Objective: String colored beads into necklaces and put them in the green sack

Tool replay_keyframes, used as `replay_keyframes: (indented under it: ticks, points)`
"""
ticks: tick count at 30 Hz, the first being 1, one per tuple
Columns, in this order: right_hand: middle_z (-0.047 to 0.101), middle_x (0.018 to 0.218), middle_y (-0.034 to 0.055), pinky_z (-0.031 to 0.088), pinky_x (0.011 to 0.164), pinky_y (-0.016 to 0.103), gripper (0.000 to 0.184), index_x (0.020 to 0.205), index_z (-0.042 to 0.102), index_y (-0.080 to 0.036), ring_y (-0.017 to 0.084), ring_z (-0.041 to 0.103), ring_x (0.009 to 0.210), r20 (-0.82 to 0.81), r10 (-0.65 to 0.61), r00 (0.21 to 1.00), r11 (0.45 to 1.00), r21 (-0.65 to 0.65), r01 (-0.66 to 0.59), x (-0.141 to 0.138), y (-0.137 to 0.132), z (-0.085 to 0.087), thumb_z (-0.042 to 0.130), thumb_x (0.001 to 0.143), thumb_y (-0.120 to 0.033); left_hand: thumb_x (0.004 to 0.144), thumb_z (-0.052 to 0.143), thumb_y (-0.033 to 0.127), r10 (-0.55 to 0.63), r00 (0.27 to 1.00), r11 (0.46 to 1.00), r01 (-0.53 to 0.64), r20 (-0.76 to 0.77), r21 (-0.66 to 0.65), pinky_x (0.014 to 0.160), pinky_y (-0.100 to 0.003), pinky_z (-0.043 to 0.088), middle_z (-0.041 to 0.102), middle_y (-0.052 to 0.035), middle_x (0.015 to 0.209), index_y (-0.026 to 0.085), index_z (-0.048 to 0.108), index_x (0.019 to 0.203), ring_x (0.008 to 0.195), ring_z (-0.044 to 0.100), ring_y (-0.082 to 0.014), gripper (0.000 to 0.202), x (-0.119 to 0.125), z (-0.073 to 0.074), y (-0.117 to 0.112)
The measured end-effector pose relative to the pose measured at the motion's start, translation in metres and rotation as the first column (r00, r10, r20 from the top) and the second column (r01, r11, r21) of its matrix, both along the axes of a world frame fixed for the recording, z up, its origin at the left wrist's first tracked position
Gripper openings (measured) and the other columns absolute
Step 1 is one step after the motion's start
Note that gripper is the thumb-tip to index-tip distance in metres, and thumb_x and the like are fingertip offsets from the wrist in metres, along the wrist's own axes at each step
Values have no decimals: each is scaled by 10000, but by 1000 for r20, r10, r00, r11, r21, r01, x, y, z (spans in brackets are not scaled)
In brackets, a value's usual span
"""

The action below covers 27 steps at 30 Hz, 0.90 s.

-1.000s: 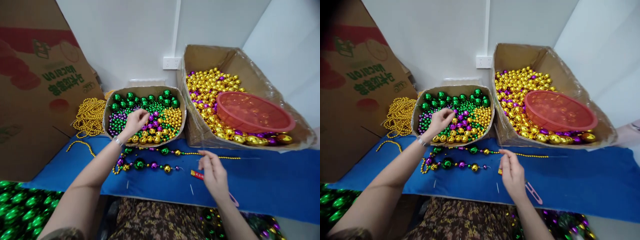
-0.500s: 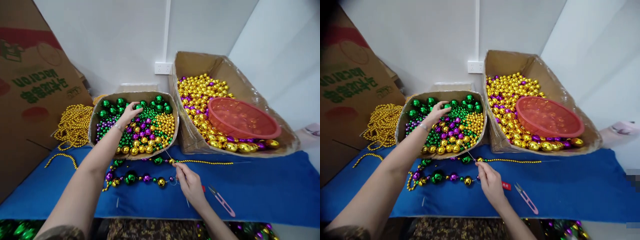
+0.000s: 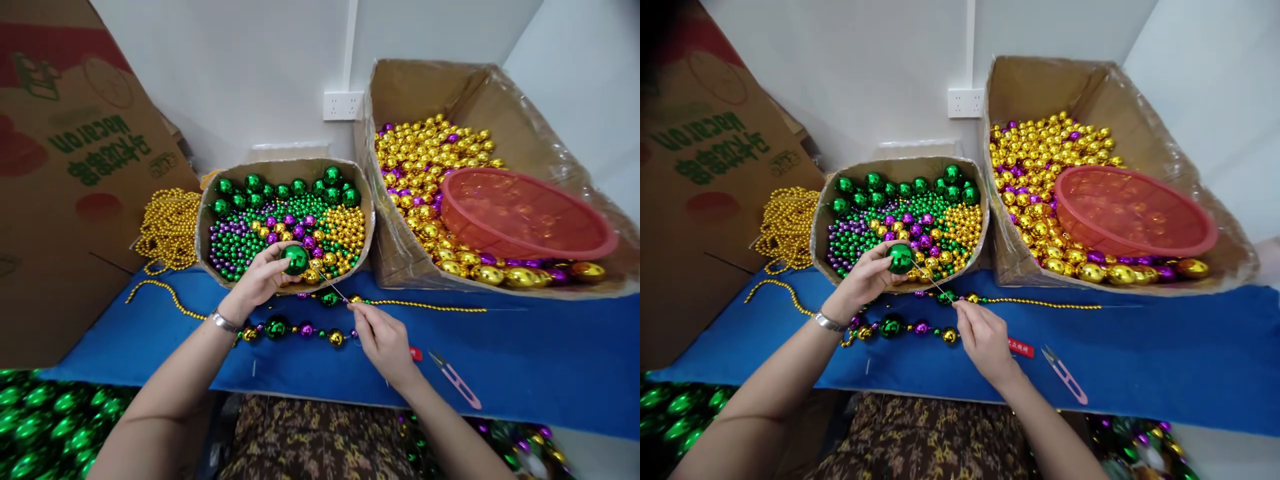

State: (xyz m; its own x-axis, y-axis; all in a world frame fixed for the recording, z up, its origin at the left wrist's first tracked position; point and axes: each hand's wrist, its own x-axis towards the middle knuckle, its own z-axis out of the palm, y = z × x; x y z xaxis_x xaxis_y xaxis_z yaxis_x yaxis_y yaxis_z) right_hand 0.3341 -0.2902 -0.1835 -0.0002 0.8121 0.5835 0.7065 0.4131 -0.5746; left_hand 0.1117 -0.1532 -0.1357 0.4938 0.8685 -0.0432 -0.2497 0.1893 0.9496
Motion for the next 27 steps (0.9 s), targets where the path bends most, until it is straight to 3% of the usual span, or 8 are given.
replay_keyframes:
  ticks: [6,13,17,20,27]
  points:
    - [746,943,56,568,778,284,213,1052,651,-197,164,714,841,60,15,998,1000,1,-15,4,-1,1,471,944,-159,728,744,303,-30,999,1000,30,-17,0,706,-305,590,649,-60,1011,209,617,1193,772,640,-147,491,-1,5,-5]
    - [748,913,70,556,739,315,216,1076,649,-166,185,706,786,247,-2,969,999,50,-11,6,1,-3,481,940,-154,691,795,225,-53,974,974,99,-220,202,755,-263,526,657,-69,1091,216,593,1247,877,616,-154,592,2,2,-18]
    - [747,940,64,564,761,307,223,1057,648,-186,179,710,833,153,30,988,999,8,-31,1,1,-5,451,954,-163,651,826,222,-15,989,977,45,-145,208,813,-270,510,598,-79,1222,226,590,1198,983,599,-173,595,14,-8,-28]
    - [744,950,61,567,755,292,212,1044,647,-191,171,712,841,96,50,994,998,-36,-46,2,-1,-6,454,958,-175,613,848,237,0,996,986,15,-87,165,806,-274,506,598,-82,1193,212,587,1148,977,600,-178,596,19,-12,-31]
    - [738,888,64,557,733,302,239,1085,643,-189,175,699,789,185,2,983,1000,-2,-1,6,-3,-12,439,962,-176,619,839,258,-15,993,990,31,-121,135,793,-289,505,597,-89,1172,195,568,1148,925,611,-172,598,22,-15,-29]
